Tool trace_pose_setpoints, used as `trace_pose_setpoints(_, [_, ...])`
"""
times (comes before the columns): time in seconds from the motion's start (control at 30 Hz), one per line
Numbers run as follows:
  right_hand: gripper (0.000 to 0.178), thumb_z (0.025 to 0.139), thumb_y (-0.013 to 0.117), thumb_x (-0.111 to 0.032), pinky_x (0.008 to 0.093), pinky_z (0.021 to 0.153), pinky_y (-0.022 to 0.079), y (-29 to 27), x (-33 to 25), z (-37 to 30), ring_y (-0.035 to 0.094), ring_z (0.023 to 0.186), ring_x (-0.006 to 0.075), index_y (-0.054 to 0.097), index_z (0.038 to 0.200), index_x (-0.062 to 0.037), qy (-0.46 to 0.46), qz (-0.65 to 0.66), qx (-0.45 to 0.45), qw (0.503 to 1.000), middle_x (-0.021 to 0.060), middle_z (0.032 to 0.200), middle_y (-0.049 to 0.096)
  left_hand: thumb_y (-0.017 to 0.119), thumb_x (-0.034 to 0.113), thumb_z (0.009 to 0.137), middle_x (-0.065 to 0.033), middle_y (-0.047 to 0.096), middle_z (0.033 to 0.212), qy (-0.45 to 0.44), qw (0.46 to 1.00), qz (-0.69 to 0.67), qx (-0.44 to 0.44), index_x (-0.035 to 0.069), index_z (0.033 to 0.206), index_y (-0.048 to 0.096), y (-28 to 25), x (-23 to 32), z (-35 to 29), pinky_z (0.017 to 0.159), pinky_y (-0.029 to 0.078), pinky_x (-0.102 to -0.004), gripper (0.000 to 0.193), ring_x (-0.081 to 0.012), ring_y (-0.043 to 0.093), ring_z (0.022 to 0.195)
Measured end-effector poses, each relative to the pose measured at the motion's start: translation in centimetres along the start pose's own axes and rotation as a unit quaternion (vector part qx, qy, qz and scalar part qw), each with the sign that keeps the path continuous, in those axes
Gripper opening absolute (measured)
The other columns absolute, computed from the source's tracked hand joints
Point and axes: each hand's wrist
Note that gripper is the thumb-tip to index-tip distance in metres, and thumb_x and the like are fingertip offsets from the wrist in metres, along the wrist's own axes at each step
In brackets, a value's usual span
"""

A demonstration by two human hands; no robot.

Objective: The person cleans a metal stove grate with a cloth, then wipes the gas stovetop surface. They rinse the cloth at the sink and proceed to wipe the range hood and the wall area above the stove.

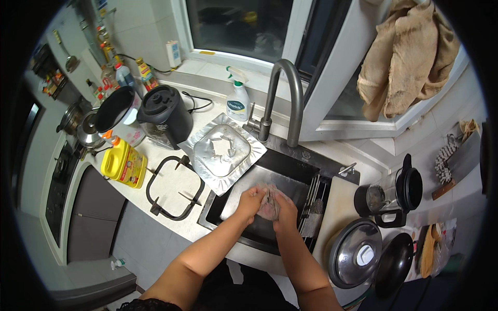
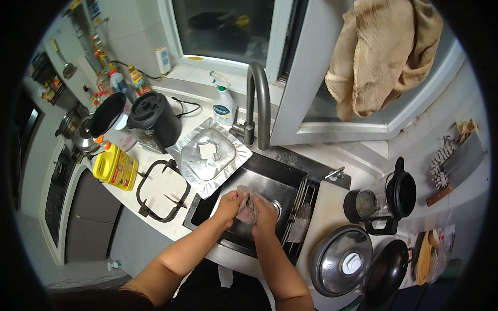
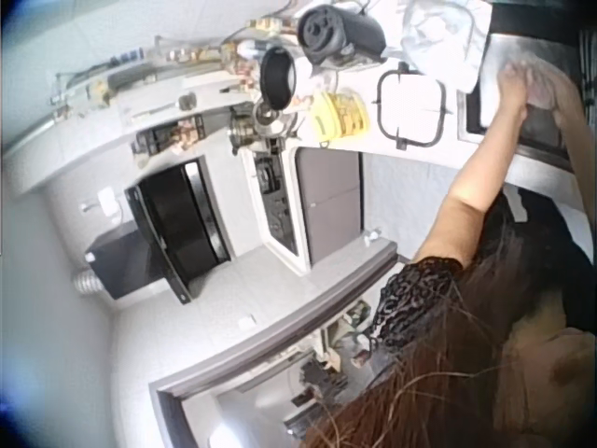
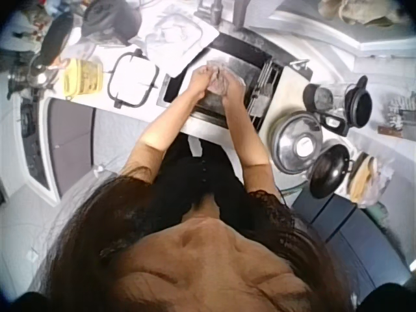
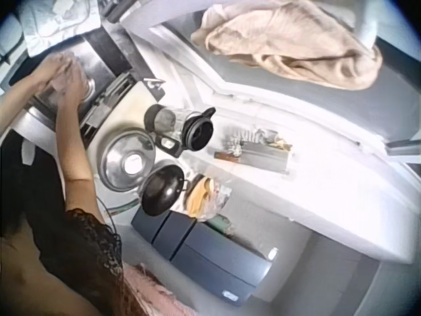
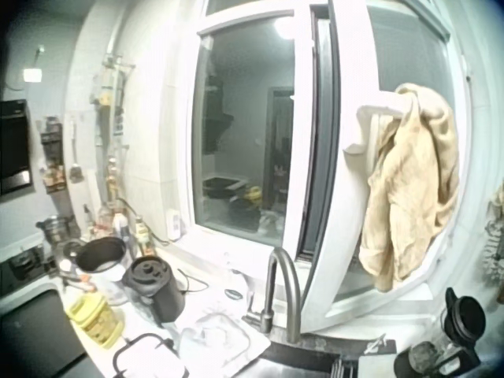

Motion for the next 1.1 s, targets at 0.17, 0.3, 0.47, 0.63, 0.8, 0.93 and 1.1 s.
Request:
trace_pose_setpoints(0.17, [0.031, 0.087, 0.06, -0.005, 0.0317, 0.087, 0.05, 1.2, -0.1, 3.0, 0.064, 0.098, 0.0221, 0.056, 0.117, 0.0059, -0.019, 0.044, 0.067, 0.997, 0.0128, 0.111, 0.064, 0.059, 0.019, 0.093, -0.0034, 0.065, 0.083, -0.02, 0.998, 0.041, -0.033, 0.003, 0.1, 0.063, 0.3, 2.9, 3.8, 0.061, 0.05, -0.0235, 0.017, -0.0101, 0.061, 0.069])
trace_pose_setpoints(0.3, [0.032, 0.09, 0.056, -0.005, 0.0342, 0.09, 0.05, 2.4, -0.8, 4.6, 0.063, 0.103, 0.0237, 0.054, 0.12, 0.006, -0.016, 0.066, 0.104, 0.992, 0.0143, 0.115, 0.063, 0.06, 0.017, 0.093, -0.0032, 0.064, 0.086, -0.037, 0.991, 0.101, -0.082, 0.003, 0.1, 0.063, -0.5, 4.3, 7.3, 0.064, 0.049, -0.0234, 0.016, -0.0093, 0.06, 0.073])
trace_pose_setpoints(0.47, [0.036, 0.094, 0.049, -0.009, 0.0395, 0.096, 0.047, 3.9, -0.7, 6.2, 0.059, 0.111, 0.0275, 0.05, 0.128, 0.0035, -0.044, 0.074, 0.09, 0.992, 0.0163, 0.123, 0.058, 0.066, 0.022, 0.086, -0.0104, 0.068, 0.095, 0.207, 0.854, 0.474, -0.053, -0.001, 0.105, 0.064, -1.0, 8.0, 12.1, 0.074, 0.051, -0.0305, 0.03, -0.0189, 0.065, 0.082])
trace_pose_setpoints(0.63, [0.04, 0.094, 0.049, -0.006, 0.039, 0.1, 0.044, 6.0, -1.4, 6.0, 0.056, 0.116, 0.0272, 0.046, 0.132, 0.0046, -0.063, 0.083, 0.076, 0.992, 0.0167, 0.129, 0.055, 0.057, 0.009, 0.082, -0.0149, 0.055, 0.121, 0.444, 0.553, 0.705, 0.007, 0.004, 0.103, 0.061, 0.2, 14.6, 16.2, 0.076, 0.051, -0.0428, 0.022, -0.0304, 0.057, 0.099])
trace_pose_setpoints(0.8, [0.04, 0.093, 0.05, -0.004, 0.0367, 0.101, 0.043, 6.8, -1.3, 6.2, 0.056, 0.116, 0.0262, 0.044, 0.131, 0.0074, -0.085, 0.068, 0.065, 0.992, 0.0182, 0.126, 0.057, 0.051, 0.013, 0.085, -0.0074, 0.045, 0.138, 0.407, 0.394, 0.822, 0.051, 0.005, 0.113, 0.059, 0.1, 17.3, 17.8, 0.073, 0.051, -0.0432, 0.03, -0.0273, 0.056, 0.099])
trace_pose_setpoints(0.93, [0.036, 0.091, 0.052, -0.003, 0.0335, 0.1, 0.044, 6.9, -1.1, 6.7, 0.059, 0.113, 0.0262, 0.048, 0.125, 0.0111, -0.098, 0.082, 0.097, 0.987, 0.0214, 0.119, 0.061, 0.046, 0.016, 0.089, 0.004, 0.035, 0.148, 0.323, 0.369, 0.871, 0.043, 0.005, 0.131, 0.051, -0.1, 18.5, 18.2, 0.073, 0.05, -0.0392, 0.044, -0.0259, 0.055, 0.101])
trace_pose_setpoints(1.1, [0.042, 0.092, 0.054, -0.007, 0.0354, 0.101, 0.043, 7.0, -1.6, 6.4, 0.056, 0.116, 0.0233, 0.046, 0.132, 0.0057, -0.08, 0.027, 0.122, 0.989, 0.0148, 0.128, 0.056, 0.05, 0.019, 0.088, -0.0029, 0.036, 0.147, 0.304, 0.385, 0.866, 0.101, 0.006, 0.126, 0.056, -1.7, 17.6, 18.9, 0.075, 0.049, -0.0423, 0.04, -0.0279, 0.054, 0.103])
Point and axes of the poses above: each hand's wrist, its own z-axis towards the middle knuckle, its own y-axis out of the palm, x = y × z
